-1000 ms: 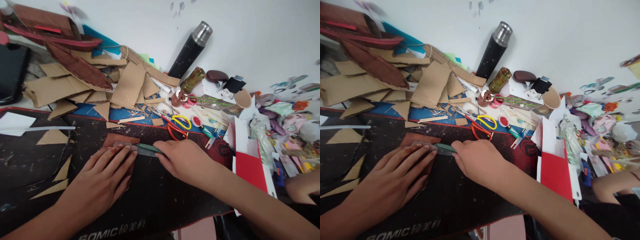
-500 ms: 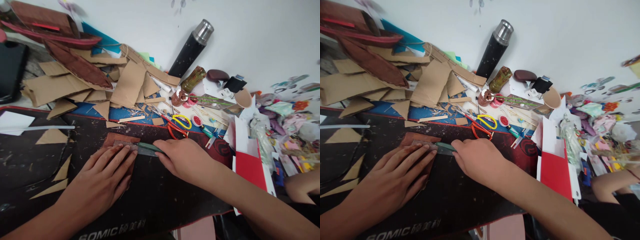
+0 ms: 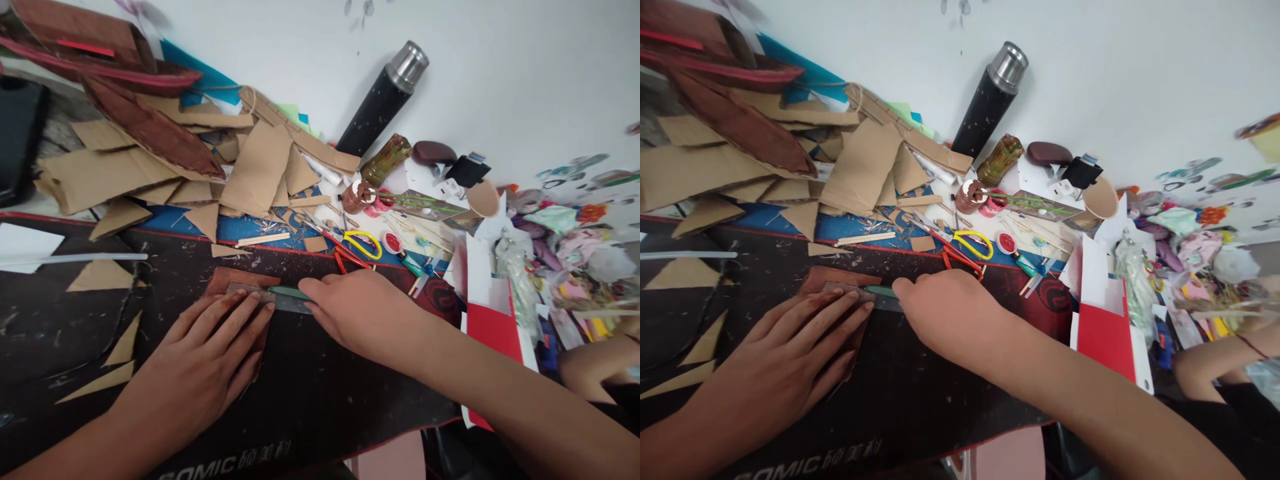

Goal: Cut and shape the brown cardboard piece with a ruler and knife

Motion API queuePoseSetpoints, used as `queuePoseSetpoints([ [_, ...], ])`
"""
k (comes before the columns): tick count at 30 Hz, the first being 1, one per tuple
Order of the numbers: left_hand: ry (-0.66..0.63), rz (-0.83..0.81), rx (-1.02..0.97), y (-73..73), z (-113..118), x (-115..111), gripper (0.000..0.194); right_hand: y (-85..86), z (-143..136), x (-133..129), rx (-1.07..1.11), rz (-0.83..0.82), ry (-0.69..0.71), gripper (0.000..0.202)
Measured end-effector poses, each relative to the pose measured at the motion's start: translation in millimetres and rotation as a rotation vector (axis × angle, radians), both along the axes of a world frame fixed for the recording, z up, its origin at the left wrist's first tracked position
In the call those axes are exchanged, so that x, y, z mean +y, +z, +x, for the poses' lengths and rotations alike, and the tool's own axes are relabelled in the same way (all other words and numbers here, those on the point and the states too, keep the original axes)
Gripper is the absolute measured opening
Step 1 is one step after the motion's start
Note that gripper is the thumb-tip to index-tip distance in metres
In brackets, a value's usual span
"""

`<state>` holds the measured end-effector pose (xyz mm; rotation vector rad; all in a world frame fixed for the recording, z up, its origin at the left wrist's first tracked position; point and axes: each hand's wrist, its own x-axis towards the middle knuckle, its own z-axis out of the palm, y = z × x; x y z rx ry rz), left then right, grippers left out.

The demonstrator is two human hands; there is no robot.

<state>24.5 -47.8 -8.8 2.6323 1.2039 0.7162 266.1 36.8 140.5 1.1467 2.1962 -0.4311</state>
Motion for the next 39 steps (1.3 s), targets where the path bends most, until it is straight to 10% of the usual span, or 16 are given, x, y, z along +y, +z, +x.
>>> queuePoseSetpoints([
  [39,0.004,0.089,0.077,-0.9,0,0,0.053,-11.1,17,-21,0.092,0.094,-0.087,0.021],
])
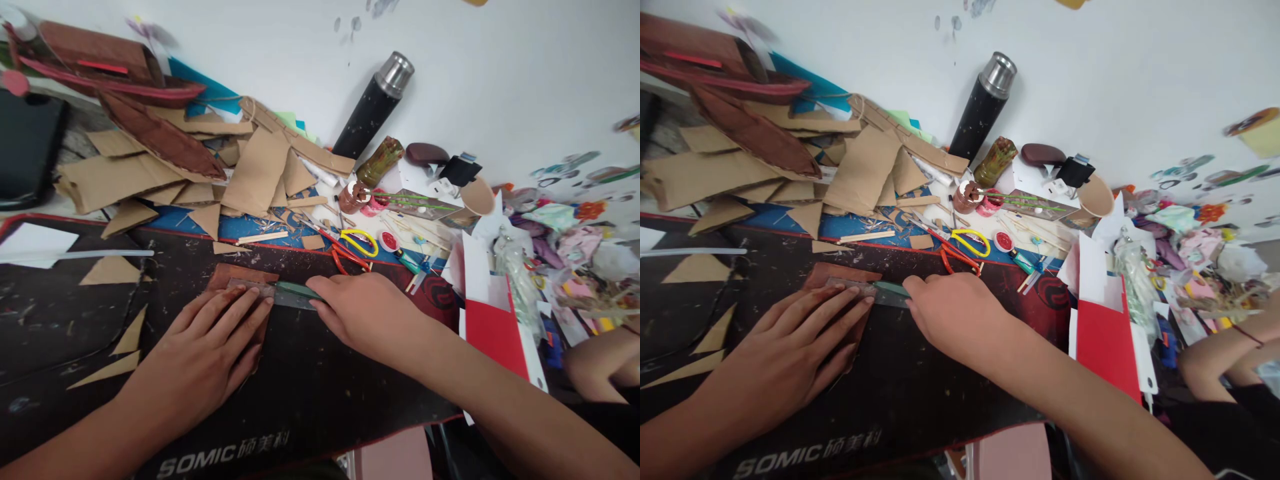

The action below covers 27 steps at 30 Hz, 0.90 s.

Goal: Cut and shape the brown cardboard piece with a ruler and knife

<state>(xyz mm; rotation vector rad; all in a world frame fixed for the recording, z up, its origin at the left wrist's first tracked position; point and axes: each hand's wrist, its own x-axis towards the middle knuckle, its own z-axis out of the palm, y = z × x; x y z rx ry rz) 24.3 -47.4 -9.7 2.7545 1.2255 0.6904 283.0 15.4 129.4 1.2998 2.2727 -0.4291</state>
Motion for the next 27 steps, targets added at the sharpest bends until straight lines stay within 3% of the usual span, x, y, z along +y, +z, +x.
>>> queuePoseSetpoints([
  [9,0.014,-0.055,-0.024,-0.4,0,-1,0.060,-2.7,-2,1,0.016,0.003,0.004,0.019],
  [27,0.007,-0.110,-0.072,1.0,1,-2,0.058,10.4,-21,17,-0.072,-0.056,0.051,0.012],
])
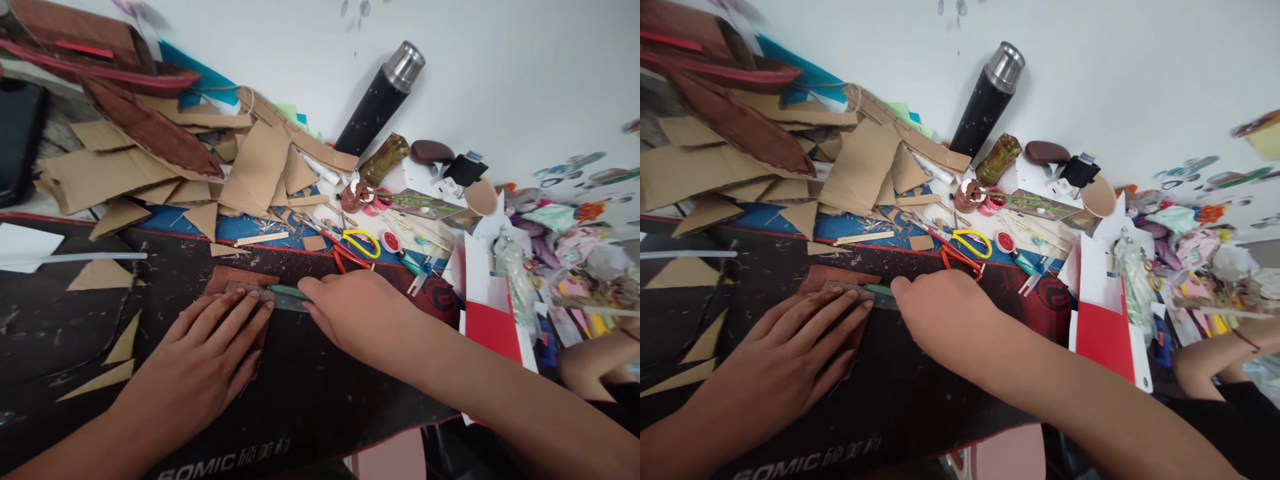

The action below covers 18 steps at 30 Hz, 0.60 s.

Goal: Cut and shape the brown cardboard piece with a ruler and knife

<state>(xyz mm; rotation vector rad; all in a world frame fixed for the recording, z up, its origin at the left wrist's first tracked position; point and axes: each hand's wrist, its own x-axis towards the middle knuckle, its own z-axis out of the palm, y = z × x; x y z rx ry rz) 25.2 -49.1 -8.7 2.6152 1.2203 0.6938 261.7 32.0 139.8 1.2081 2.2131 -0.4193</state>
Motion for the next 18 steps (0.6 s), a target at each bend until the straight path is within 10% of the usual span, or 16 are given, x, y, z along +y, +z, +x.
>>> queuePoseSetpoints([
  [18,-0.010,0.062,0.024,-0.5,1,2,0.051,-5.9,10,-10,0.046,0.029,-0.042,0.022],
])
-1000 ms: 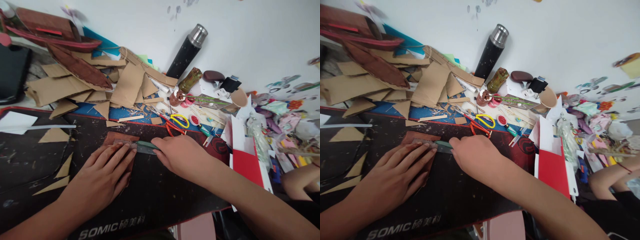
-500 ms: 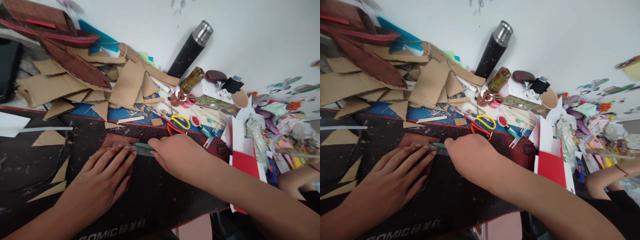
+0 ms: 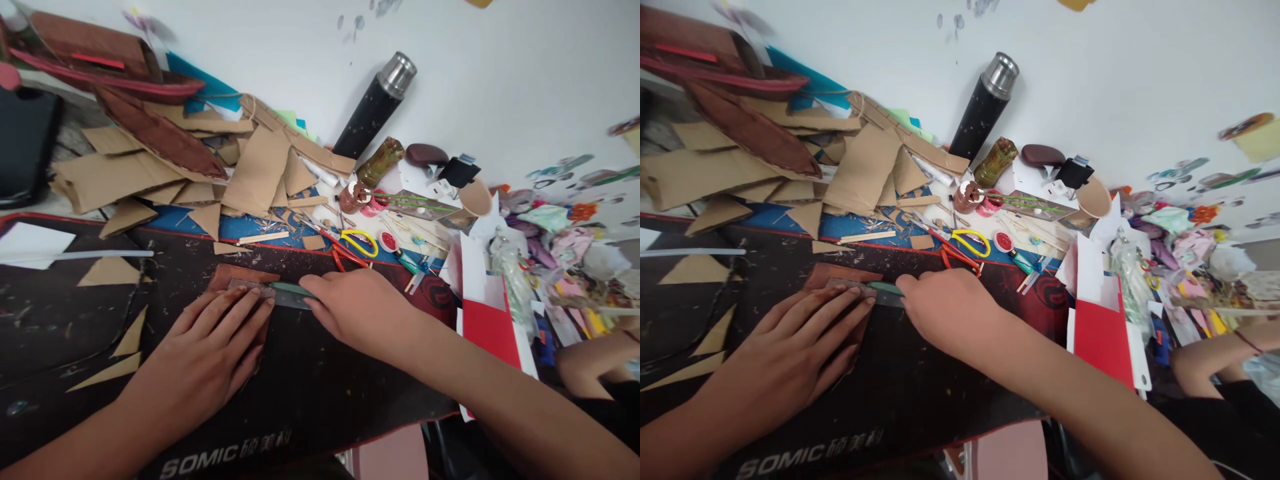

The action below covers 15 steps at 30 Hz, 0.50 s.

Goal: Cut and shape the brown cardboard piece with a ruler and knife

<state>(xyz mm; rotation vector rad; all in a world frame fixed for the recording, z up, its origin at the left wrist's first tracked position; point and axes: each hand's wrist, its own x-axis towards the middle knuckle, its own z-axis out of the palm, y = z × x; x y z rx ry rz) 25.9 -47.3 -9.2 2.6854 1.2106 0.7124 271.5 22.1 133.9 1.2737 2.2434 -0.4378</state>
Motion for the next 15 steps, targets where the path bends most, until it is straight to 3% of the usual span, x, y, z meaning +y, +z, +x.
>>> queuePoseSetpoints([
  [4,-0.013,0.059,0.056,-0.5,-2,1,0.051,-27.5,28,-21,0.286,0.073,-0.146,0.025],
  [8,-0.037,0.089,0.105,-0.9,-5,-1,0.048,-66.8,36,-39,0.573,0.171,-0.334,0.029],
  [11,-0.032,0.127,0.114,0.2,-5,-3,0.042,-87.5,30,-45,0.609,0.155,-0.406,0.030],
  [15,-0.062,0.171,0.133,0.9,-6,-1,0.037,-93.4,26,-46,0.564,0.143,-0.407,0.040],
])
